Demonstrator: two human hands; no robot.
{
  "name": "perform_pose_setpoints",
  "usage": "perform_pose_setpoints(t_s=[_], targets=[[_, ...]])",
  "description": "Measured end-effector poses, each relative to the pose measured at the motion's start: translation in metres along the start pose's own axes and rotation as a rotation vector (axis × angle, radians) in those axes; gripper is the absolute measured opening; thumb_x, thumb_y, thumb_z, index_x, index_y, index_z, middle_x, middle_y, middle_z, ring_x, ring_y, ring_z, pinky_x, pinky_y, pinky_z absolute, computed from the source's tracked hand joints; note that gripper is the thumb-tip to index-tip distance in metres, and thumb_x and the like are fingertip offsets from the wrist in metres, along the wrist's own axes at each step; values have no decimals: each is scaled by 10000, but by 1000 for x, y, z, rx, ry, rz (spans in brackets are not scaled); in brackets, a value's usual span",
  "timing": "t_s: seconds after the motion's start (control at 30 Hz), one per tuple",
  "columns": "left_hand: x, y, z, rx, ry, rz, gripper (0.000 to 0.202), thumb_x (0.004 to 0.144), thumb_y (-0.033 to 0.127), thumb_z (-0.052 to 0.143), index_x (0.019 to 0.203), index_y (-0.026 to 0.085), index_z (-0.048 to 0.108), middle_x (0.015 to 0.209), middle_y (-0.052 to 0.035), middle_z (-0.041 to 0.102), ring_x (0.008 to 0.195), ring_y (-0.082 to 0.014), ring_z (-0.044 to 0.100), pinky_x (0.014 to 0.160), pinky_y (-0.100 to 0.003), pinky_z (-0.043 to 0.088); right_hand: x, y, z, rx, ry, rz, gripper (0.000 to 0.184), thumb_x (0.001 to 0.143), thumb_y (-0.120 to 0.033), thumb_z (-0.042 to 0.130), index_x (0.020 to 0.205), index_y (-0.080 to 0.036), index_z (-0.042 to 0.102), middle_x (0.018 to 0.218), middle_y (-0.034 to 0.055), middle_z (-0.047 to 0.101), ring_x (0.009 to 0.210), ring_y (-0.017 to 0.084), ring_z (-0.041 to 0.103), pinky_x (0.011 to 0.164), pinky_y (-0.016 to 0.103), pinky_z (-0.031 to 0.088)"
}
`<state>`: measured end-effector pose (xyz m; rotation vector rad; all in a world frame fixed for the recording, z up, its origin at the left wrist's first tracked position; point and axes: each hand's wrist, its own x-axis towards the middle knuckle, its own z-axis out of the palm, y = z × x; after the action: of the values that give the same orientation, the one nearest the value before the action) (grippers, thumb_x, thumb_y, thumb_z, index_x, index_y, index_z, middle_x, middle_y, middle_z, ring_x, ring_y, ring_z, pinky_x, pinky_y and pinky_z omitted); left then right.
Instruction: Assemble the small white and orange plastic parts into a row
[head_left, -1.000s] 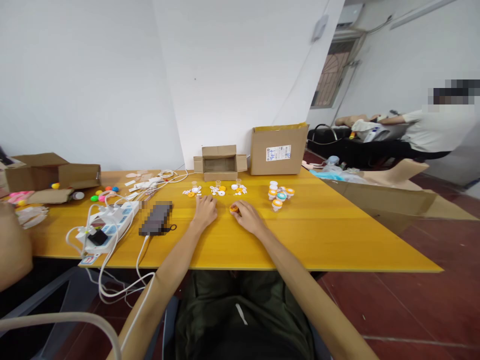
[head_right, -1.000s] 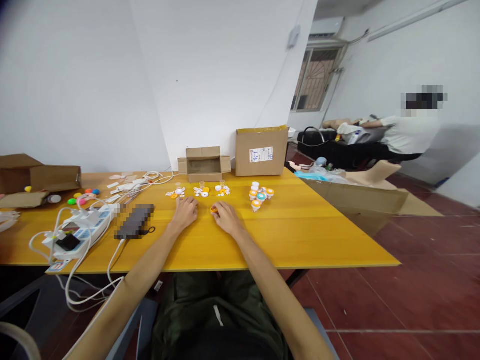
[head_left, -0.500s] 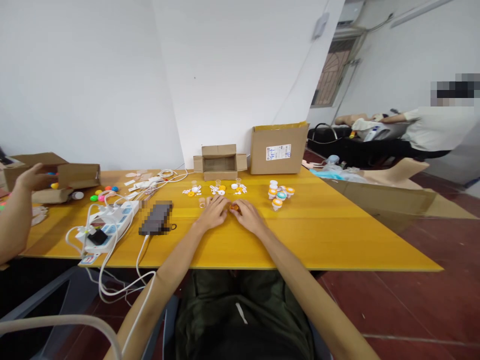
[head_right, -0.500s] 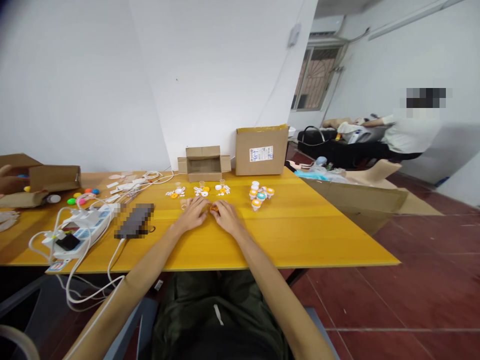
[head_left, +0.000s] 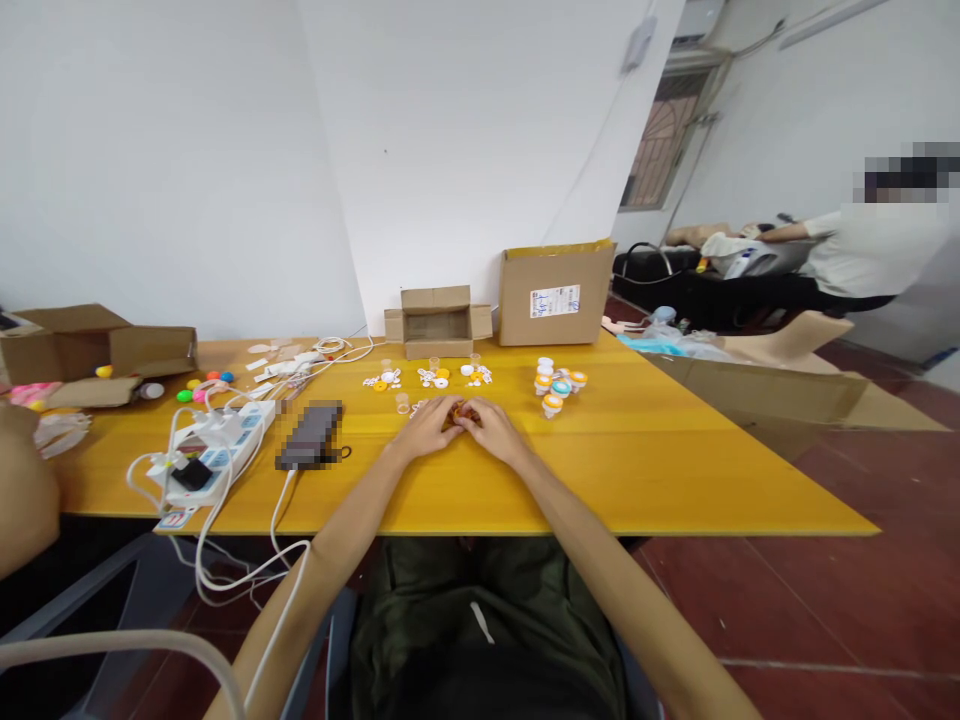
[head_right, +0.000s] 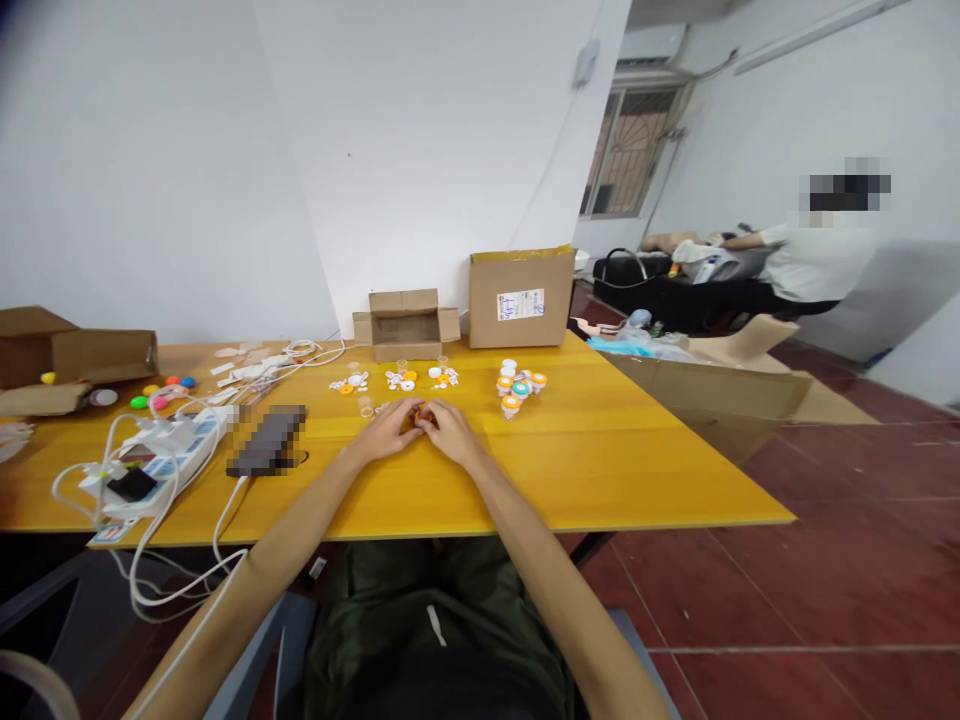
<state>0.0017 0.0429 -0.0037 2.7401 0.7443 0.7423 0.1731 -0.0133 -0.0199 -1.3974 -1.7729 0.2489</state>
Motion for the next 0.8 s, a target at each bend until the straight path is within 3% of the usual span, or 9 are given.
perform_pose_setpoints(t_s=[0.5, 0.8], targets=[[5, -7, 3, -259, 5, -46, 384, 884, 281, 643, 1259, 221, 584, 1181, -90, 741, 1109, -265, 702, 981, -402, 556, 3, 10, 2, 202, 23, -47, 89, 831, -177, 668, 761, -231, 672, 836, 23, 720, 788, 193, 671, 766, 317, 534], [5, -7, 4, -277, 19, -30, 333, 884, 298, 649, 1210, 234, 618, 1161, -75, 736, 1085, -255, 694, 974, -392, 551, 2, 10, 4, 246, 66, -45, 52, 830, -234, 666, 778, -238, 665, 843, 21, 720, 793, 195, 671, 771, 326, 544]])
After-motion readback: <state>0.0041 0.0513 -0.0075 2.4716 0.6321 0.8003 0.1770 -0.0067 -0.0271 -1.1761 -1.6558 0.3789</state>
